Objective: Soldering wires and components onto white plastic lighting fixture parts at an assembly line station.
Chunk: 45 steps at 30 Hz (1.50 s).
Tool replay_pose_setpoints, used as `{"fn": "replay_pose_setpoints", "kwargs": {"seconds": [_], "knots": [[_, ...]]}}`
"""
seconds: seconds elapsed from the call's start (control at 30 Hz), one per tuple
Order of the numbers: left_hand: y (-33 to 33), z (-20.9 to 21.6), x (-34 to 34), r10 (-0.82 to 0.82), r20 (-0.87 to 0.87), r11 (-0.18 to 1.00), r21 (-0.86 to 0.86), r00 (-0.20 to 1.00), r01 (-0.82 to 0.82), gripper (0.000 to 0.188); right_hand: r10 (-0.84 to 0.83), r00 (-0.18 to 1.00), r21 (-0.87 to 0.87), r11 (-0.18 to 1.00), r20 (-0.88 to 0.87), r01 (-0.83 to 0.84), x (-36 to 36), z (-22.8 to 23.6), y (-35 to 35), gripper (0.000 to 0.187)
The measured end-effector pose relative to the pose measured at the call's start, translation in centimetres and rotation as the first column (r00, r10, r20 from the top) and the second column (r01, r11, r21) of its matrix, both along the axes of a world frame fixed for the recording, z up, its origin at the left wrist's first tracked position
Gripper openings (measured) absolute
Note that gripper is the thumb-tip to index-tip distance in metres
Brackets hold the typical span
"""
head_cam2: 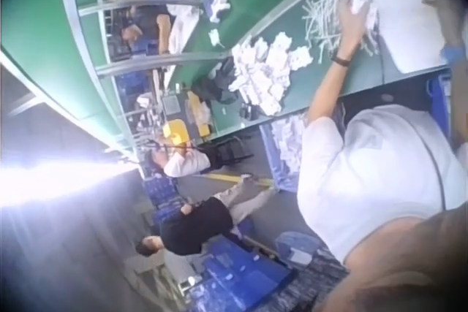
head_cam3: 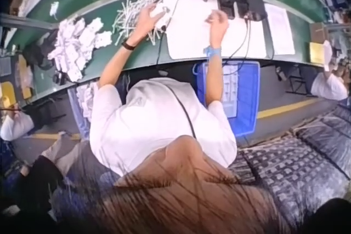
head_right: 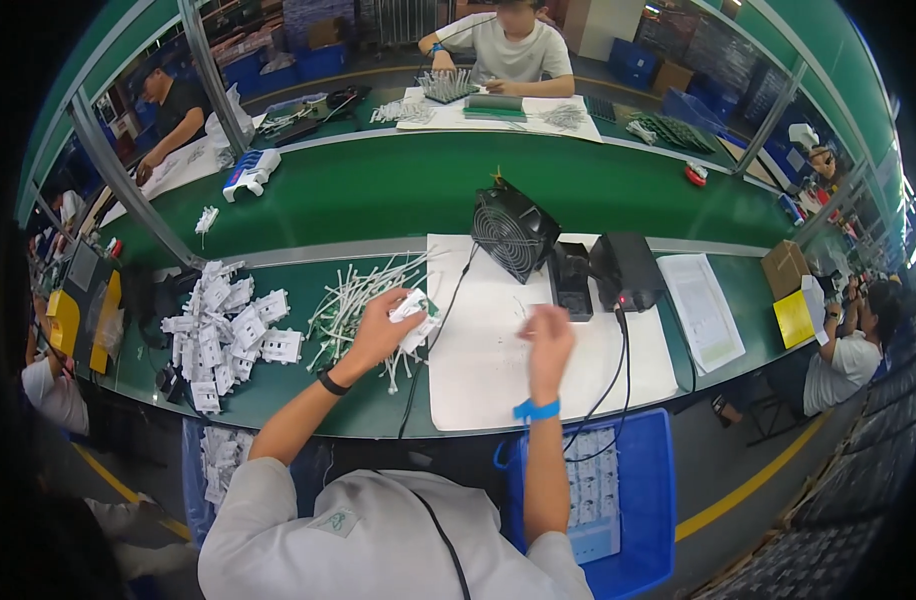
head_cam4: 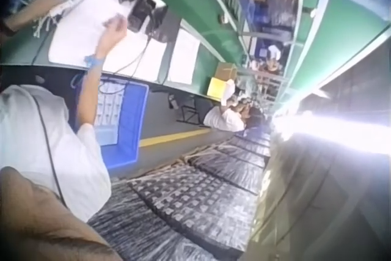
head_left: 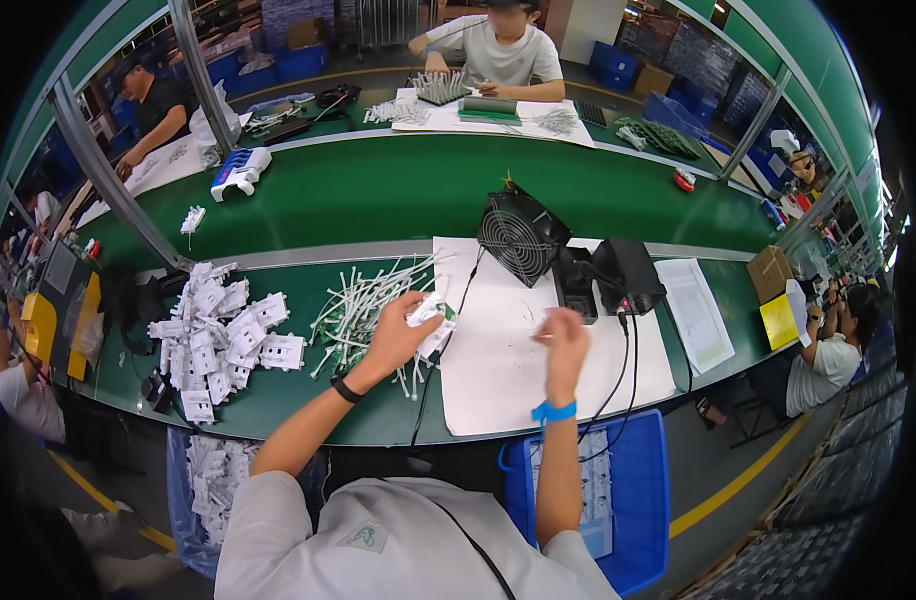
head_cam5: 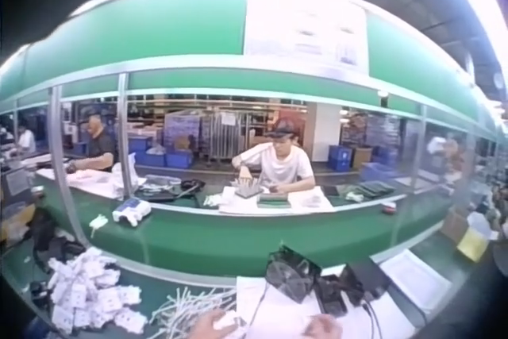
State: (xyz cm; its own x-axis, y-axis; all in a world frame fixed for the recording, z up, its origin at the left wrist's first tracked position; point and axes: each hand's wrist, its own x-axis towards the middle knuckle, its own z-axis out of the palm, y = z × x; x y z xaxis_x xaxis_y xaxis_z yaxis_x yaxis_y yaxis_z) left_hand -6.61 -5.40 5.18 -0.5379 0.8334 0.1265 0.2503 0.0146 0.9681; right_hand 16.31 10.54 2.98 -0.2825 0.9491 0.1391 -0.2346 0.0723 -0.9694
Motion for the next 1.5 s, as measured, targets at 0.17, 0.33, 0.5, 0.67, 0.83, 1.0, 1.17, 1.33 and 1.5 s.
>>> {"fn": "replay_pose_setpoints", "kwargs": {"seconds": [0.17, 0.33, 0.5, 0.67, 0.83, 1.0, 1.17, 1.33, 1.5], "knots": [[-1.5, 0.1, 1.9, -0.079, -0.045, 0.996, -0.035, 0.996, 0.077, 0.044, -0.4, 0.903, 0.145, 0.914, 0.155, 0.38, 1.4, 0.0, 8.8, 0.042], [-1.5, -2.1, 3.3, -0.143, -0.078, 0.982, -0.131, 0.987, 0.132, 0.049, -0.446, 0.803, 0.337, 0.884, 0.397, 0.324, 0.3, 1.1, 11.2, 0.03], [0.3, -1.9, 4.8, -0.199, -0.074, 0.974, -0.124, 0.977, 0.189, 0.048, -0.495, 0.796, 0.507, 0.814, 0.348, 0.284, 0.5, 1.0, 11.2, 0.02], [3.8, -1.9, 6.1, -0.286, -0.11, 0.953, -0.141, 0.952, 0.27, 0.049, -0.511, 0.811, 0.484, 0.807, 0.285, 0.338, 0.8, 0.6, 10.6, 0.018], [6.2, -3.5, 6.8, -0.32, -0.21, 0.944, -0.156, 0.924, 0.291, 0.05, -0.441, 0.877, 0.367, 0.86, 0.19, 0.353, 0.1, -0.1, 10.9, 0.016], [6.8, -4.8, 6.6, -0.304, -0.203, 0.946, -0.182, 0.931, 0.27, 0.051, -0.414, 0.891, 0.397, 0.861, 0.186, 0.317, 0.0, -1.1, 11.2, 0.011], [6.6, -5.2, 6.4, -0.304, -0.162, 0.944, -0.183, 0.939, 0.274, 0.054, -0.535, 0.81, 0.529, 0.771, 0.239, 0.354, -1.3, -1.1, 12.3, 0.013], [6.5, -5.4, 6.7, -0.281, -0.166, 0.955, -0.142, 0.945, 0.259, 0.052, -0.563, 0.804, 0.531, 0.749, 0.192, 0.397, -1.6, -2.0, 12.8, 0.014], [6.1, -4.1, 7.7, -0.177, -0.164, 0.984, -0.01, 0.971, 0.177, 0.045, -0.669, 0.743, 0.591, 0.607, 0.019, 0.531, -1.0, -1.8, 12.1, 0.012]]}}
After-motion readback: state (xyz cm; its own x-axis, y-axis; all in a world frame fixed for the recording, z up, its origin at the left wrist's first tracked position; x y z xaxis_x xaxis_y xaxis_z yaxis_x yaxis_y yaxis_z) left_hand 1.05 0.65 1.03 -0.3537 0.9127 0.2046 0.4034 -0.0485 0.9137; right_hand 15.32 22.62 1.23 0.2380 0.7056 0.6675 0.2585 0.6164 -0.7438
